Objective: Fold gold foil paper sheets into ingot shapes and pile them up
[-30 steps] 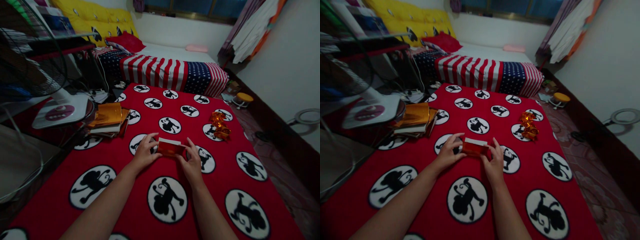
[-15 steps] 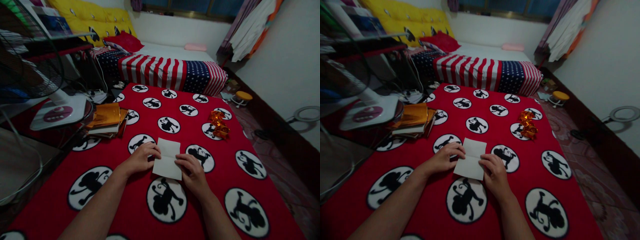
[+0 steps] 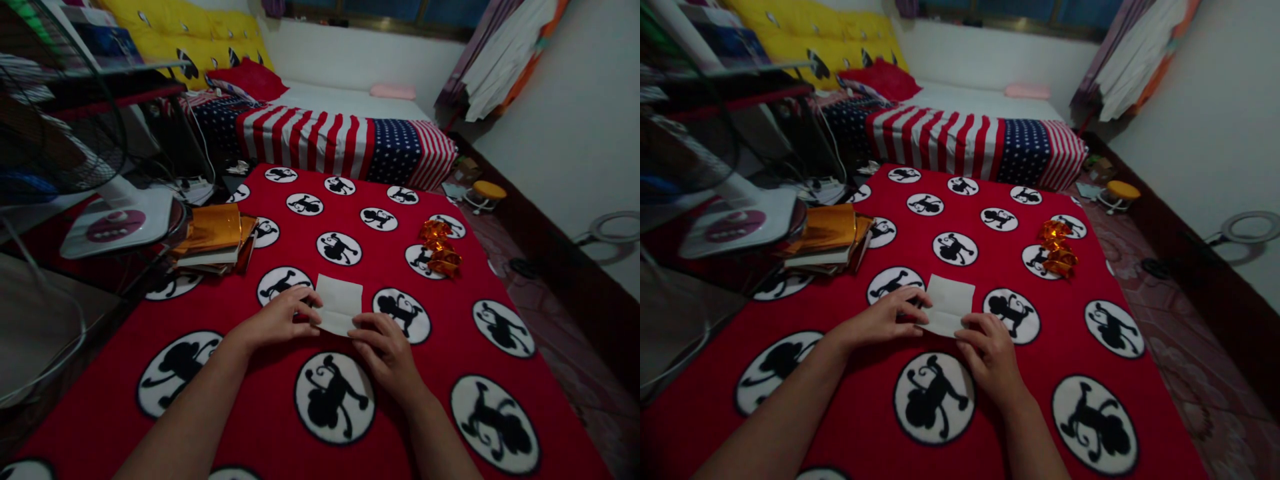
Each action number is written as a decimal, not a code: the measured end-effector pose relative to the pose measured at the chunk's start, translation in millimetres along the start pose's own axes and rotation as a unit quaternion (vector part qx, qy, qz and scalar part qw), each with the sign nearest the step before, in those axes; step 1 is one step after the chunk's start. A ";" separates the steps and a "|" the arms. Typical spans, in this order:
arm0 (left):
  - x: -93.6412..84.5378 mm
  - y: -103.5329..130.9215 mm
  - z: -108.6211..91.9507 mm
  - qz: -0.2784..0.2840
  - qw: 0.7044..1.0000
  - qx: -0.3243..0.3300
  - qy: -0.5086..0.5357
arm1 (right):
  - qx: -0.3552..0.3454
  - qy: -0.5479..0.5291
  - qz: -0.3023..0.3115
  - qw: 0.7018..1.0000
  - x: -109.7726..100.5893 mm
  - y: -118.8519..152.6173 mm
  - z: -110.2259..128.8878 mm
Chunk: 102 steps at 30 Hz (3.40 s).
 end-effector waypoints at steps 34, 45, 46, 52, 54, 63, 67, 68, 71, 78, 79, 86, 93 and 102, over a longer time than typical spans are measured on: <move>-3.0 -10.6 4.8 -0.118 0.990 -0.071 -0.004 | 0.193 0.057 -0.070 0.977 3.4 1.4 -18.8; 0.3 -11.6 8.3 -0.135 0.988 -0.071 -0.006 | 0.209 0.126 -0.037 0.969 3.8 -1.8 -17.5; 0.4 -11.8 8.6 -0.135 0.988 -0.070 -0.006 | 0.209 0.124 -0.036 0.969 3.7 -2.0 -17.2; 0.1 -11.9 8.4 -0.139 0.988 -0.068 -0.006 | 0.223 0.139 -0.033 0.964 2.6 -0.5 -19.0; 0.1 -12.1 8.6 -0.139 0.988 -0.070 -0.006 | 0.230 0.143 -0.029 0.962 3.1 0.0 -20.2; -1.6 -11.7 10.4 -0.144 0.987 -0.070 -0.020 | 0.245 0.150 -0.026 0.957 4.0 0.0 -23.1; -1.1 -11.0 8.8 -0.146 0.986 -0.067 -0.040 | 0.237 0.156 -0.021 0.959 3.8 -1.1 -21.7; -1.0 -11.0 9.0 -0.149 0.985 -0.070 -0.046 | 0.237 0.157 -0.019 0.959 3.9 -1.1 -21.5; -0.8 -11.2 10.4 -0.159 0.982 -0.078 -0.057 | 0.238 0.158 -0.018 0.958 3.9 -0.7 -21.1; -2.0 -10.6 14.7 -0.175 0.979 -0.087 -0.050 | 0.239 0.152 -0.020 0.959 4.3 -0.7 -21.1; -2.0 -10.6 14.9 -0.175 0.980 -0.087 -0.049 | 0.239 0.151 -0.020 0.959 4.4 -0.7 -21.3; -2.4 -11.1 15.9 -0.159 0.982 -0.093 -0.036 | 0.230 0.140 -0.021 0.963 4.8 -0.5 -22.3; -2.2 -10.1 17.5 -0.155 0.983 -0.094 -0.021 | 0.223 0.126 -0.026 0.966 4.8 0.2 -21.0; -3.3 -10.2 15.4 -0.162 0.982 -0.089 -0.033 | 0.227 0.123 -0.029 0.966 3.7 -1.2 -19.4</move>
Point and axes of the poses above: each hand's wrist, its own y-axis away from the middle knuckle, its own x-axis out of the palm, z = x × y, the point moved 9 cm from there along -y, towards the middle knuckle, and after that the axes turned 11 degrees about -x, right-handed, at the moved point
